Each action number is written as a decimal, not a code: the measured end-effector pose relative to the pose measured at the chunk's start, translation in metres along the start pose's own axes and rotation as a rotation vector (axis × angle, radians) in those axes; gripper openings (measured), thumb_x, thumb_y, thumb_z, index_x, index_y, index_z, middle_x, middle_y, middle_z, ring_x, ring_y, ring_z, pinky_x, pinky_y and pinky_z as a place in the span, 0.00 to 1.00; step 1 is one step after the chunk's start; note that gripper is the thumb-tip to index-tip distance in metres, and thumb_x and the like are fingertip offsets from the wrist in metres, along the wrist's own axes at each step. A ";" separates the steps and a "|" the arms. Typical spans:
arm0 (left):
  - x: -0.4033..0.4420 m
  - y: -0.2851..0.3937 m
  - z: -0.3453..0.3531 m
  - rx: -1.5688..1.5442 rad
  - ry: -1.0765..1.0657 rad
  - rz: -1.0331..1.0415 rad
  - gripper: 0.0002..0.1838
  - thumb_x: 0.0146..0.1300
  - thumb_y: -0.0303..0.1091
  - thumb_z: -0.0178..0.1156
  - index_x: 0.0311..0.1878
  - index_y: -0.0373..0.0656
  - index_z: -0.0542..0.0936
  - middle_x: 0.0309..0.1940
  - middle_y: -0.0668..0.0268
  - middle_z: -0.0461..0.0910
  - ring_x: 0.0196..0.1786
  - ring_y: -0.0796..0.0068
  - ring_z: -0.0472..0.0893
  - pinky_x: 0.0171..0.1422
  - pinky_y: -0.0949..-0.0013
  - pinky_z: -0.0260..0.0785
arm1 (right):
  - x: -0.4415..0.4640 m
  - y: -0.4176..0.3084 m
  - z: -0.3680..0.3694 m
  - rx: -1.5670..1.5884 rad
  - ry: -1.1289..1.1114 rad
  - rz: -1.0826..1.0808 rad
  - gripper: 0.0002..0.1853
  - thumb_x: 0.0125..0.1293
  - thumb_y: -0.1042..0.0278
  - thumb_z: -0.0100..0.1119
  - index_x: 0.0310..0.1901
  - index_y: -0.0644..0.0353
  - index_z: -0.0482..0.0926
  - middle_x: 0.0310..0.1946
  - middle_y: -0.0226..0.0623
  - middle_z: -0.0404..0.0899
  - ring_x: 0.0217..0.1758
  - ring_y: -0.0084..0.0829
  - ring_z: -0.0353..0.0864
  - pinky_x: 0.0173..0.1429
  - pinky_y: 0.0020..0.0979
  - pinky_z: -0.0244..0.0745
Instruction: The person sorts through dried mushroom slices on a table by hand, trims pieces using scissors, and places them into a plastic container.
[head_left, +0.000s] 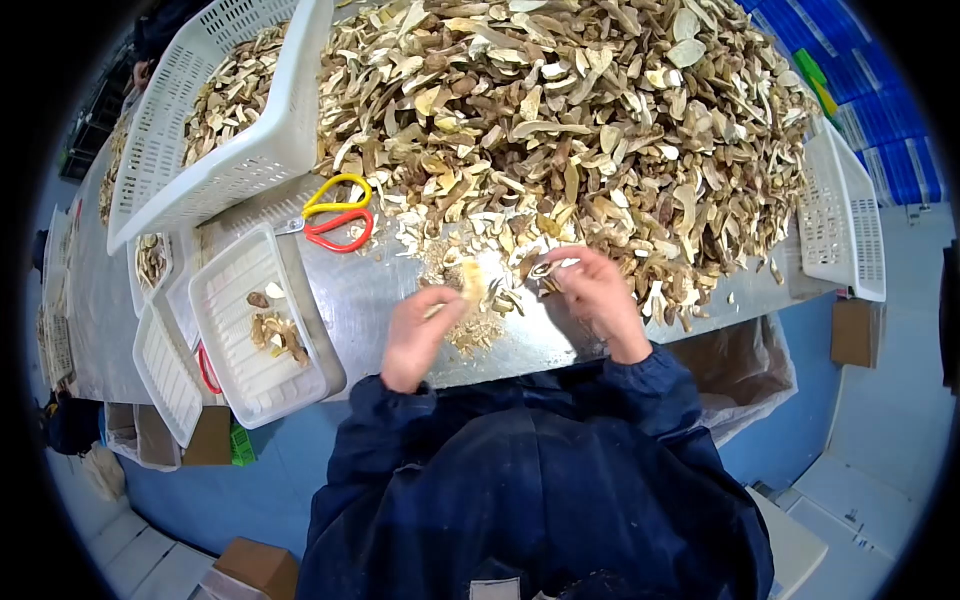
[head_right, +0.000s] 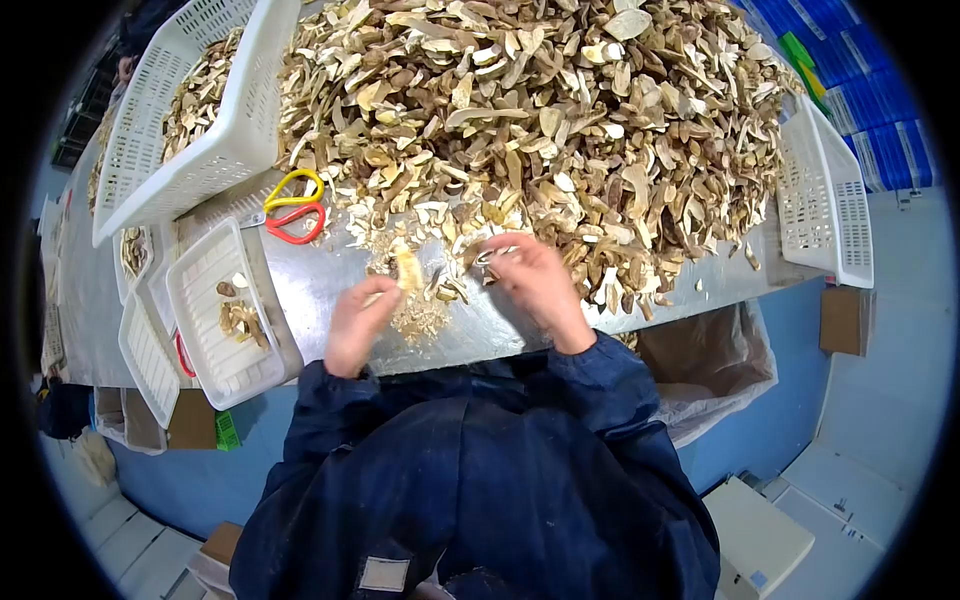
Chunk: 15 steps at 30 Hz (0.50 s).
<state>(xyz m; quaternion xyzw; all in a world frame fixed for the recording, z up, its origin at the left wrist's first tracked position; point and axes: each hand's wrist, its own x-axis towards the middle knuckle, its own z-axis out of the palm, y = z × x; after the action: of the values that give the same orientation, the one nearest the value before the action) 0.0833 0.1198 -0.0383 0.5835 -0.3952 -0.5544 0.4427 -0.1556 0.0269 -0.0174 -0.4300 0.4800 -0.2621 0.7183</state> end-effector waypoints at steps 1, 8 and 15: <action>-0.001 -0.004 -0.010 0.157 0.074 0.130 0.12 0.65 0.35 0.60 0.37 0.33 0.81 0.26 0.74 0.77 0.27 0.87 0.71 0.30 0.80 0.61 | 0.004 0.002 -0.011 -0.105 0.128 -0.068 0.11 0.67 0.72 0.56 0.49 0.62 0.78 0.17 0.16 0.68 0.14 0.11 0.60 0.18 0.17 0.52; -0.011 0.005 -0.034 0.083 0.188 -0.082 0.12 0.67 0.36 0.58 0.38 0.35 0.81 0.23 0.74 0.73 0.27 0.87 0.69 0.31 0.78 0.59 | 0.008 0.002 -0.002 -0.892 0.203 -0.411 0.10 0.60 0.68 0.60 0.43 0.56 0.81 0.24 0.38 0.80 0.25 0.34 0.79 0.32 0.32 0.73; -0.011 0.000 -0.010 -0.954 -0.205 -0.083 0.11 0.71 0.36 0.49 0.45 0.37 0.73 0.20 0.76 0.59 0.26 0.83 0.61 0.32 0.77 0.53 | 0.018 0.015 0.027 -1.549 0.115 -0.642 0.06 0.59 0.68 0.55 0.37 0.57 0.75 0.19 0.38 0.78 0.22 0.38 0.80 0.24 0.38 0.73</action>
<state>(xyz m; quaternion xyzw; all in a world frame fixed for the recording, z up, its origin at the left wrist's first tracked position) 0.0928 0.1311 -0.0351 0.2732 -0.1151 -0.7455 0.5970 -0.1248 0.0301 -0.0340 -0.9033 0.4144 -0.0717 0.0850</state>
